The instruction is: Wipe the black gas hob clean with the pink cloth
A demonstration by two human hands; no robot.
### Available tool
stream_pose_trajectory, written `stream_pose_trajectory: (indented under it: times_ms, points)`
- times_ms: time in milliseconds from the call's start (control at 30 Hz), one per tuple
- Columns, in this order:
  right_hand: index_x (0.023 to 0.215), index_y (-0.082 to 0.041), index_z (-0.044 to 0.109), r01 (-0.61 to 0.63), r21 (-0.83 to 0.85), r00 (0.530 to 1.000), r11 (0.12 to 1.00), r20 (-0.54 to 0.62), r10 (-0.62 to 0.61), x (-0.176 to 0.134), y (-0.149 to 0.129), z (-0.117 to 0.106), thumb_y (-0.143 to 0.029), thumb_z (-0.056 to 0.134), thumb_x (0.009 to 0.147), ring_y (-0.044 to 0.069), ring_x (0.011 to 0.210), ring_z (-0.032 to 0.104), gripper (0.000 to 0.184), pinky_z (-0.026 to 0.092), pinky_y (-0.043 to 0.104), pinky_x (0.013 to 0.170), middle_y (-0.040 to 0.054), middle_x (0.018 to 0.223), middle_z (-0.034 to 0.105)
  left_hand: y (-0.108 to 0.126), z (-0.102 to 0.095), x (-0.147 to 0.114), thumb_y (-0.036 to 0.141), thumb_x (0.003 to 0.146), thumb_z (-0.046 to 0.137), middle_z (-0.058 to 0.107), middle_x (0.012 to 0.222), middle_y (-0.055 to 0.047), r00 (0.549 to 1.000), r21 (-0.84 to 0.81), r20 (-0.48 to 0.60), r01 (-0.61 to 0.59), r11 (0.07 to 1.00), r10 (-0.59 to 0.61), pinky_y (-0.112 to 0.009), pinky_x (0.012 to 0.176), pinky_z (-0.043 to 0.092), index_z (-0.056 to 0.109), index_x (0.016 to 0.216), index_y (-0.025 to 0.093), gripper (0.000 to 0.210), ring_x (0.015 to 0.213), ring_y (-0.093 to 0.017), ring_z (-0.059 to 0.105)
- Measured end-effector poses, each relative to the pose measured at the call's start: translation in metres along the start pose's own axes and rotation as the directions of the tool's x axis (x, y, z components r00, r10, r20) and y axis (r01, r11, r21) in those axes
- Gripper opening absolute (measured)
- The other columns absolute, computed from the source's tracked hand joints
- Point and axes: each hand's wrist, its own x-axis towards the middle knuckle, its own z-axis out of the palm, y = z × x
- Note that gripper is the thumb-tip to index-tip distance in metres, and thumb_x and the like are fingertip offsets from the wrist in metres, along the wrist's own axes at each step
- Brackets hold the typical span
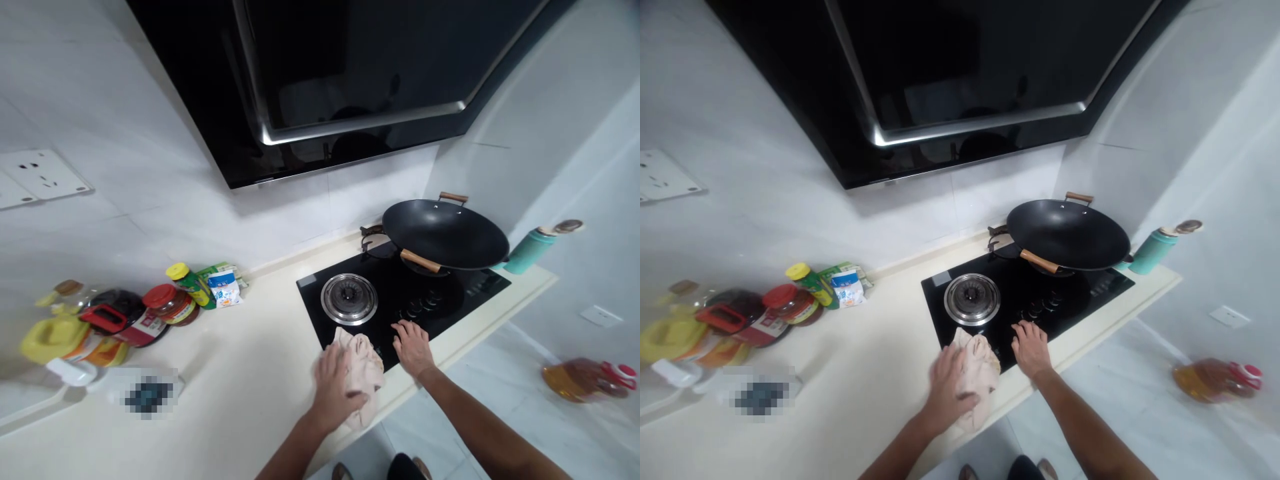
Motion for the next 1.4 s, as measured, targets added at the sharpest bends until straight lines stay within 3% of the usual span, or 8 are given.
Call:
stream_pose_trajectory:
  times_ms: [100,200,300,433,667,767,1200,1400]
  points:
    - [0.13,-0.021,0.071,-0.067,0.047,0.997,0.997,0.044,0.065,0.007,-0.005,-0.005,-0.023,0.039,0.105,0.03,0.126,0.054,0.041,0.043,0.05,0.107,0.0131,0.135,0.066,-0.077,-0.025,-0.035,0.046,0.097,0.06,0.04,0.177,-0.012,0.968,0.14,-0.219,0.158,0.978,-0.125,-0.059,0.131,0.029,0.052,0.163,0.032,0.069,0.166,-0.039,0.03]
    - [0.13,-0.022,0.071,-0.18,0.143,0.981,0.973,0.091,0.168,0.009,-0.024,-0.017,-0.031,0.04,0.106,0.03,0.125,0.058,0.041,0.047,0.052,0.106,0.0135,0.135,0.065,-0.156,-0.051,-0.067,0.041,0.104,0.045,0.05,0.171,-0.013,0.864,0.183,-0.335,0.45,0.874,-0.375,-0.059,0.126,0.036,0.061,0.155,0.031,0.055,0.162,-0.036,0.037]
    - [0.142,-0.031,0.068,-0.025,0.264,0.993,0.964,0.122,-0.008,-0.009,-0.057,-0.032,-0.04,0.046,0.106,0.032,0.136,0.054,0.043,0.047,0.054,0.111,0.0127,0.148,0.059,-0.2,-0.069,-0.08,0.042,0.107,0.036,0.047,0.172,-0.017,0.776,0.182,-0.401,0.588,0.788,-0.487,-0.06,0.126,0.035,0.062,0.153,0.024,0.055,0.163,-0.037,0.035]
    - [0.15,-0.042,0.063,0.175,0.358,0.862,0.917,0.395,-0.319,-0.046,-0.1,-0.044,-0.054,0.066,0.097,0.042,0.155,0.036,0.055,0.039,0.064,0.119,0.0092,0.167,0.047,-0.199,-0.069,-0.072,0.05,0.108,0.031,0.042,0.173,-0.023,0.72,0.149,-0.417,0.657,0.739,-0.555,-0.06,0.128,0.032,0.055,0.158,0.019,0.064,0.164,-0.039,0.032]
    - [0.153,-0.034,0.061,0.139,0.308,0.678,0.941,0.663,-0.317,-0.027,-0.149,-0.02,-0.062,0.093,0.066,0.057,0.164,0.004,0.097,0.015,0.08,0.124,0.0167,0.179,0.027,-0.189,-0.058,-0.065,0.052,0.106,0.033,0.041,0.174,-0.021,0.696,0.208,-0.43,0.697,0.686,-0.575,-0.057,0.131,0.028,0.054,0.16,0.018,0.067,0.165,-0.038,0.031]
    - [0.152,-0.032,0.06,0.19,0.39,0.633,0.901,0.653,-0.416,-0.002,-0.167,0.003,-0.069,0.088,0.071,0.056,0.165,0.001,0.093,0.009,0.08,0.125,0.0171,0.181,0.024,-0.196,-0.055,-0.067,0.051,0.105,0.036,0.04,0.175,-0.021,0.688,0.212,-0.432,0.705,0.676,-0.583,-0.055,0.131,0.028,0.055,0.16,0.018,0.066,0.165,-0.037,0.031]
    - [0.143,-0.028,0.068,0.356,0.478,0.586,0.803,0.554,-0.591,0.238,-0.228,0.05,-0.059,0.079,0.094,0.039,0.167,0.02,0.059,0.024,0.058,0.131,0.0123,0.179,0.033,-0.219,-0.047,-0.078,0.056,0.103,0.037,0.047,0.17,-0.019,0.69,0.188,-0.463,0.69,0.699,-0.557,-0.056,0.125,0.036,0.06,0.154,0.02,0.067,0.162,-0.034,0.036]
    - [0.136,-0.032,0.071,0.32,0.355,0.699,0.879,0.538,-0.472,0.305,-0.182,0.069,-0.05,0.086,0.09,0.03,0.158,0.038,0.052,0.038,0.045,0.124,0.0079,0.172,0.044,-0.22,-0.045,-0.079,0.054,0.103,0.037,0.048,0.168,-0.021,0.683,0.161,-0.492,0.681,0.714,-0.54,-0.058,0.122,0.039,0.062,0.152,0.019,0.065,0.16,-0.036,0.038]
